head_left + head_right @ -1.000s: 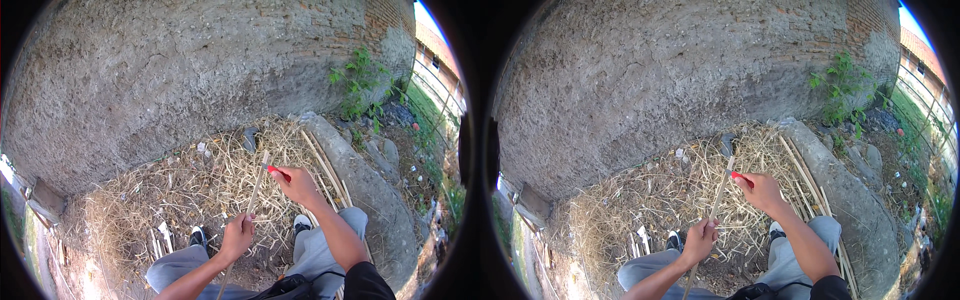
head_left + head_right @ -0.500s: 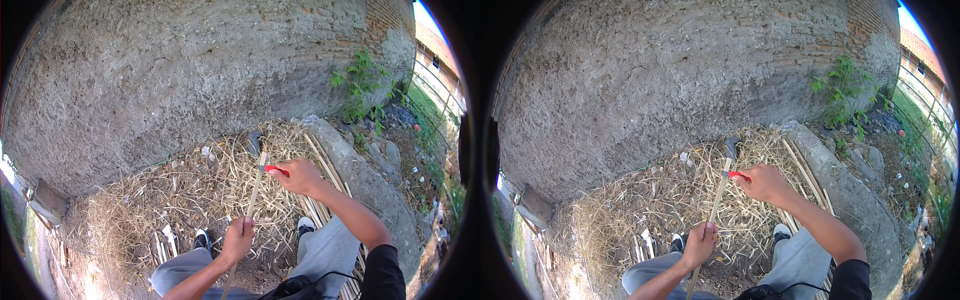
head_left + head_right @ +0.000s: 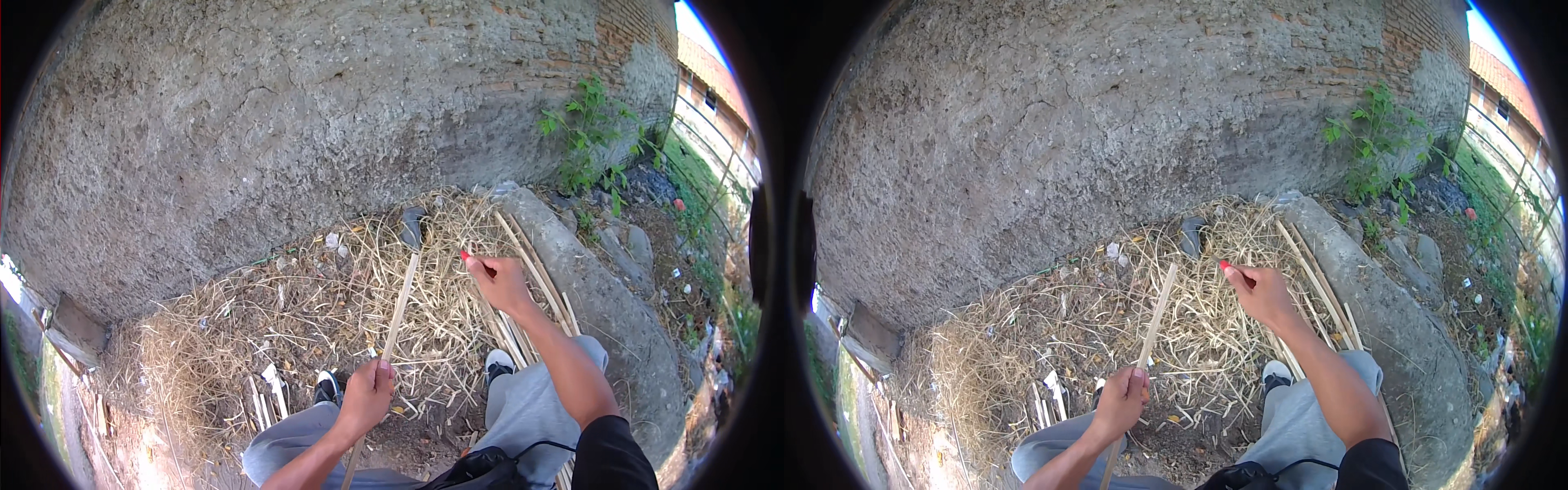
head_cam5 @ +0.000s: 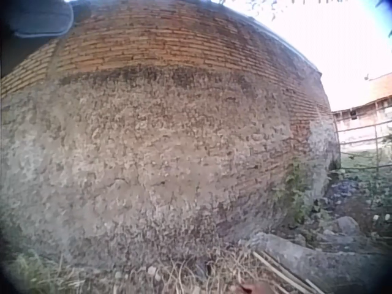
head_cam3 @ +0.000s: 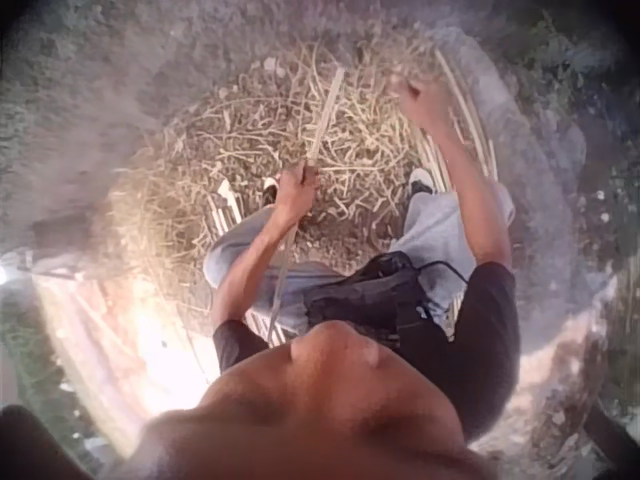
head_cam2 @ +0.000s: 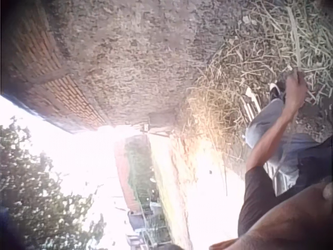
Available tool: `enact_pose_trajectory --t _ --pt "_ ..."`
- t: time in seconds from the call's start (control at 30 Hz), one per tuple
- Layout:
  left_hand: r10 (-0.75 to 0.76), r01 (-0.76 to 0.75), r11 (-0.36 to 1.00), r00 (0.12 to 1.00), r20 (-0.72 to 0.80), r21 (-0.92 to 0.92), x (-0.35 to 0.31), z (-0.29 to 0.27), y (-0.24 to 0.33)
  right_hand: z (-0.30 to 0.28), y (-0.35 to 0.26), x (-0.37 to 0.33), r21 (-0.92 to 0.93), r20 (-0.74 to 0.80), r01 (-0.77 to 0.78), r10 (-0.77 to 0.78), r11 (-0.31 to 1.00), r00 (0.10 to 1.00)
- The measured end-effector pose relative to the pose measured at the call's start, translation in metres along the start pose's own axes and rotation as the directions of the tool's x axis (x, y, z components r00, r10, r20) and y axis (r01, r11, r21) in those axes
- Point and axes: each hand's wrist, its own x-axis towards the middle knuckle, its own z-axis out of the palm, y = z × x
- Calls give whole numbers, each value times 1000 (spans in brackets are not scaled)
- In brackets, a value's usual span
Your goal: The person picks up a bamboo strip and scrapes along its surface with a utility knife.
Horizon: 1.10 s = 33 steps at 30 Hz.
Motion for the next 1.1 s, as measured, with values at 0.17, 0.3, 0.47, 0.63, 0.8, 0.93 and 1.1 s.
enact_pose_trajectory --t 0.17,0.3,0.47,0.63,0.8,0.93,1.1 --pt "26 -17 985 999 -48 173 9 16 -1 30 -20 -20 121 -28 166 -164 979 986" --pt "124 -107 967 990 -65 230 7 21 -3 36 -18 -16 134 41 163 -170 977 985" --pt "100 -94 967 995 -13 236 1 18 3 36 -19 -14 88 -4 271 -272 958 962" --pt "64 -70 991 996 62 116 -5 14 6 42 -1 -11 -60 -62 359 -362 931 930" --pt "-57 51 996 995 77 66 4 12 4 43 -11 -3 -177 105 144 -127 974 986" --pt "-50 40 996 990 134 78 -21 12 11 14 54 45 -297 20 -303 323 905 946" --pt "-213 213 977 977 10 16 0 -21 -2 -8 47 49 -40 45 -366 367 930 929"
